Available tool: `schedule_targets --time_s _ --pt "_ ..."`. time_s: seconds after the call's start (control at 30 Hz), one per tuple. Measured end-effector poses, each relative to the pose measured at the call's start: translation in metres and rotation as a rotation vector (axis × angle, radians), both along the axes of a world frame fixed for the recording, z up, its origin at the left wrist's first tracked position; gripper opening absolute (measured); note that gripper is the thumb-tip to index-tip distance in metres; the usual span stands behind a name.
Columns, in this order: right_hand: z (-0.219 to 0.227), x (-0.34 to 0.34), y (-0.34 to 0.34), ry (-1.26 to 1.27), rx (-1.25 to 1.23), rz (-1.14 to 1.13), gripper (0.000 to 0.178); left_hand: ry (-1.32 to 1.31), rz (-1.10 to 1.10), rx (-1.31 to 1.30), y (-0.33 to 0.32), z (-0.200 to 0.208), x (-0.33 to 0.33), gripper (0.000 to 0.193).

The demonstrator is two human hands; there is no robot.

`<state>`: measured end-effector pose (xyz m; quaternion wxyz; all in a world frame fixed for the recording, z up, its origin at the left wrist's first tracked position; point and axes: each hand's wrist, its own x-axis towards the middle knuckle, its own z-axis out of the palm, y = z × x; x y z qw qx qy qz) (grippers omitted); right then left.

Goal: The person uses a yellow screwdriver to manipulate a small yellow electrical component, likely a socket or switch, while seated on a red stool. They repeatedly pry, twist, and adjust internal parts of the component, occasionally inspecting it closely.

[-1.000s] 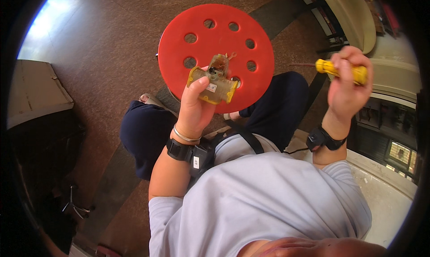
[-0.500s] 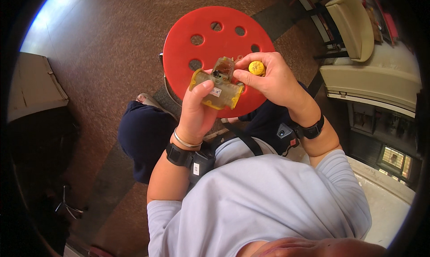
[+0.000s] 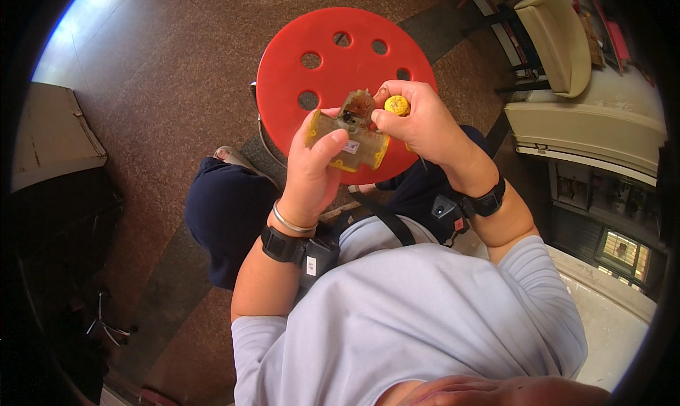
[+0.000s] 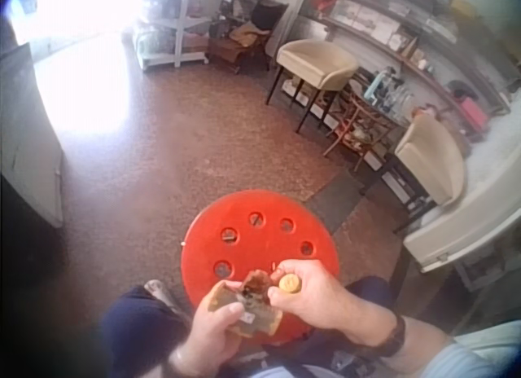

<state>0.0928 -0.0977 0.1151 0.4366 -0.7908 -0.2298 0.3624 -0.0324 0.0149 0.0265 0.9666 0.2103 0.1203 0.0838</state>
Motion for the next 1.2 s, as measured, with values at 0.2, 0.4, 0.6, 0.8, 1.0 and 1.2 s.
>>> schedule_targets --time_s 0.2,0.4,0.6,0.8,1.0,1.2 --pt "-0.005 -0.001 -0.002 -0.008 0.039 -0.008 0.009 -0.015 -0.039 -0.003 -0.001 -0.003 0.000 0.038" --pt "0.004 -0.001 0.000 0.041 0.012 -0.005 0.009 -0.024 -0.049 -0.059 0.000 -0.005 0.000 0.037" --pt "0.000 0.001 -0.003 0.015 0.075 0.013 0.011 -0.004 -0.039 -0.130 -0.001 0.002 0.001 0.038" --pt "0.004 0.001 -0.004 0.046 0.062 0.013 0.011 -0.032 -0.038 -0.117 -0.001 -0.004 0.001 0.038" --pt "-0.002 0.001 -0.007 0.080 0.101 -0.020 0.010 -0.067 -0.048 -0.068 -0.001 -0.007 0.002 0.040" --pt "-0.002 0.003 -0.008 0.055 0.085 0.022 0.010 -0.066 -0.029 0.008 -0.001 -0.010 0.003 0.041"
